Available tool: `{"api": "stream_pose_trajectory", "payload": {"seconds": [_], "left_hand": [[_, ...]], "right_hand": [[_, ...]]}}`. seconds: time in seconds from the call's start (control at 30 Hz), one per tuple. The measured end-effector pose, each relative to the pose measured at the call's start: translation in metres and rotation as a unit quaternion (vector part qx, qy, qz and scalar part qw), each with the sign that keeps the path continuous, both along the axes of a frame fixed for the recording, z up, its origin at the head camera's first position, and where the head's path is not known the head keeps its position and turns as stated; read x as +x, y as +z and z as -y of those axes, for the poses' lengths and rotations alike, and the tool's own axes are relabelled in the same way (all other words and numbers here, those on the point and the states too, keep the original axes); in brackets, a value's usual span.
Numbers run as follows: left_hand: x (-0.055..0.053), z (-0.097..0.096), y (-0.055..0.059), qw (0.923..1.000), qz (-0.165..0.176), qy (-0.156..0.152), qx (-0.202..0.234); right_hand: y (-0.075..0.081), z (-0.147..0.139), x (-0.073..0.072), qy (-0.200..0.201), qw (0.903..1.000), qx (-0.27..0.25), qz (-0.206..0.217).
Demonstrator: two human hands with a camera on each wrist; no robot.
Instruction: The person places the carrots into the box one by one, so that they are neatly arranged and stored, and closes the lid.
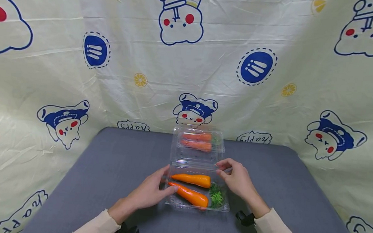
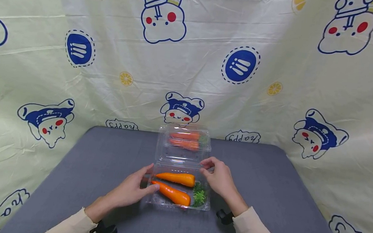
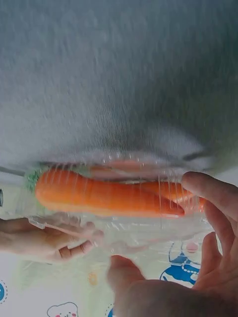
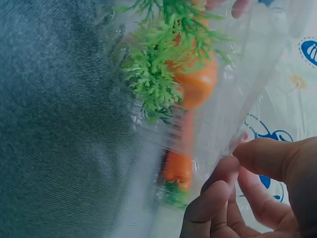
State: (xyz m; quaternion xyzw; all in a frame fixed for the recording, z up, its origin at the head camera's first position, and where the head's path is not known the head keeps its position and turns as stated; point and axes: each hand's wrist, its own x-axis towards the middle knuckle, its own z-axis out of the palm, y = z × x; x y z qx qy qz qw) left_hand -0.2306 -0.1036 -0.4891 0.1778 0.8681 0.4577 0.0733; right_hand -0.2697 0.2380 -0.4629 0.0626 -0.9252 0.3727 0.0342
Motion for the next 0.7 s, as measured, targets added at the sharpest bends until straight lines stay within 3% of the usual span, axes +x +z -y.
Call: {"api": "stream_pose_trajectory", "payload": {"seconds": [0.3, 0.47, 0.7], "left_hand": [[-0.022, -0.006, 0.009, 0.9988, -0.031, 0.032, 0.019], [-0.031, -0.011, 0.012, 0.9983, -0.013, 0.04, 0.042], [-0.043, -0.014, 0.011, 0.9979, 0.006, 0.054, 0.037]], "right_hand": [[-0.005, -0.005, -0.001, -0.027, 0.9982, -0.041, 0.035], [-0.01, -0.009, -0.003, -0.032, 0.9959, -0.06, 0.06], [-0.013, -0.012, -0.007, -0.023, 0.9931, -0.082, 0.081]]}}
